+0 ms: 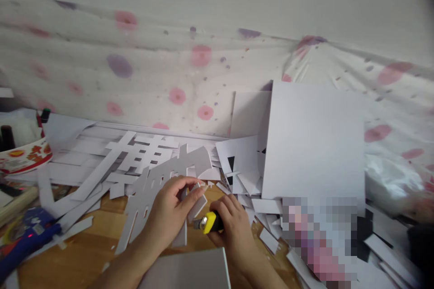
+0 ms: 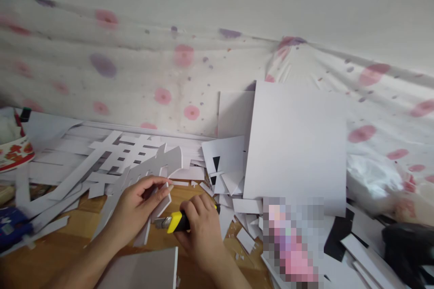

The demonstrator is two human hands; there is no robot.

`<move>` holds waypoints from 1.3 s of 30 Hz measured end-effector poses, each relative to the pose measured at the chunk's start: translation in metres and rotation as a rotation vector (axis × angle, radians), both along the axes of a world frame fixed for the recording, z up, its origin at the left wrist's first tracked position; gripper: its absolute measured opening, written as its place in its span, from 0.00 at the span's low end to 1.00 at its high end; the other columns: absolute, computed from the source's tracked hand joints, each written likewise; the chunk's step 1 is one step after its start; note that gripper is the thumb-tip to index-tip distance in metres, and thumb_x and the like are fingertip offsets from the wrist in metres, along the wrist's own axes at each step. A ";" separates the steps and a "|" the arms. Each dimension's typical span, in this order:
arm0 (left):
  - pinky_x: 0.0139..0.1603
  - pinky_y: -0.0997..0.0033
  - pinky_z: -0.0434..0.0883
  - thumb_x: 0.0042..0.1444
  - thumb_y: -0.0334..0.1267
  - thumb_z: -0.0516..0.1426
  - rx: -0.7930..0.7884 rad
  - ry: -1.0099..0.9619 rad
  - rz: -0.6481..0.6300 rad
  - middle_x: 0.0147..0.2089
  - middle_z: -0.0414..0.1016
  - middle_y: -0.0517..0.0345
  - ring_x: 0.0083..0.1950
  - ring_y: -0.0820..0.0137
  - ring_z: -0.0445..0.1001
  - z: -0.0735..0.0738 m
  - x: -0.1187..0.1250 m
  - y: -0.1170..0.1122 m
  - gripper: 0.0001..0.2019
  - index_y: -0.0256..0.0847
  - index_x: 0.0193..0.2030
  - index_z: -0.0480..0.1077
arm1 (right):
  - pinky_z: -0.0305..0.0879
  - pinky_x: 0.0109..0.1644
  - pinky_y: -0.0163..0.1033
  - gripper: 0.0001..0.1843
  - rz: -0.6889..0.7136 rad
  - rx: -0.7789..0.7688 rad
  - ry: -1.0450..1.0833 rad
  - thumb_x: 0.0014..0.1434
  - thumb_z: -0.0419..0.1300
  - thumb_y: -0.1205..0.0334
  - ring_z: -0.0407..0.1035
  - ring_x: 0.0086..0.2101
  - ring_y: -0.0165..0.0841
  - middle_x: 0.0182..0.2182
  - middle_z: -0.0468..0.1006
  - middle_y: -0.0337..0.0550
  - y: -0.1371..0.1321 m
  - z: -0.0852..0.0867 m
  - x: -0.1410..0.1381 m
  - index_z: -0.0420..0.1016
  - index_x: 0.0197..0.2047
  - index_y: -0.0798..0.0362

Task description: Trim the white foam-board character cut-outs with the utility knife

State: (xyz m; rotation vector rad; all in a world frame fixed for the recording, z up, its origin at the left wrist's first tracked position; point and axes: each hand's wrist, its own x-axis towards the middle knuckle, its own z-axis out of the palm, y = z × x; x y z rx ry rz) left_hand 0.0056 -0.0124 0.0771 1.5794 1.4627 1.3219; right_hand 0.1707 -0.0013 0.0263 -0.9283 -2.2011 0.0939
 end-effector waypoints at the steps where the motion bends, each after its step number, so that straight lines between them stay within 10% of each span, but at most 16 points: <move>1: 0.44 0.67 0.66 0.52 0.49 0.56 0.003 -0.022 0.003 0.40 0.76 0.57 0.42 0.68 0.72 0.000 0.001 0.000 0.13 0.44 0.38 0.72 | 0.51 0.32 0.37 0.16 -0.010 0.012 -0.014 0.38 0.56 0.74 0.58 0.31 0.35 0.29 0.67 0.40 0.001 -0.002 -0.001 0.62 0.33 0.52; 39: 0.44 0.67 0.70 0.48 0.48 0.58 -0.033 -0.145 0.023 0.39 0.78 0.55 0.41 0.66 0.74 -0.001 0.011 -0.002 0.13 0.42 0.35 0.75 | 0.55 0.33 0.38 0.15 0.023 0.039 -0.098 0.39 0.63 0.69 0.61 0.31 0.36 0.28 0.69 0.39 0.005 0.003 0.006 0.67 0.33 0.50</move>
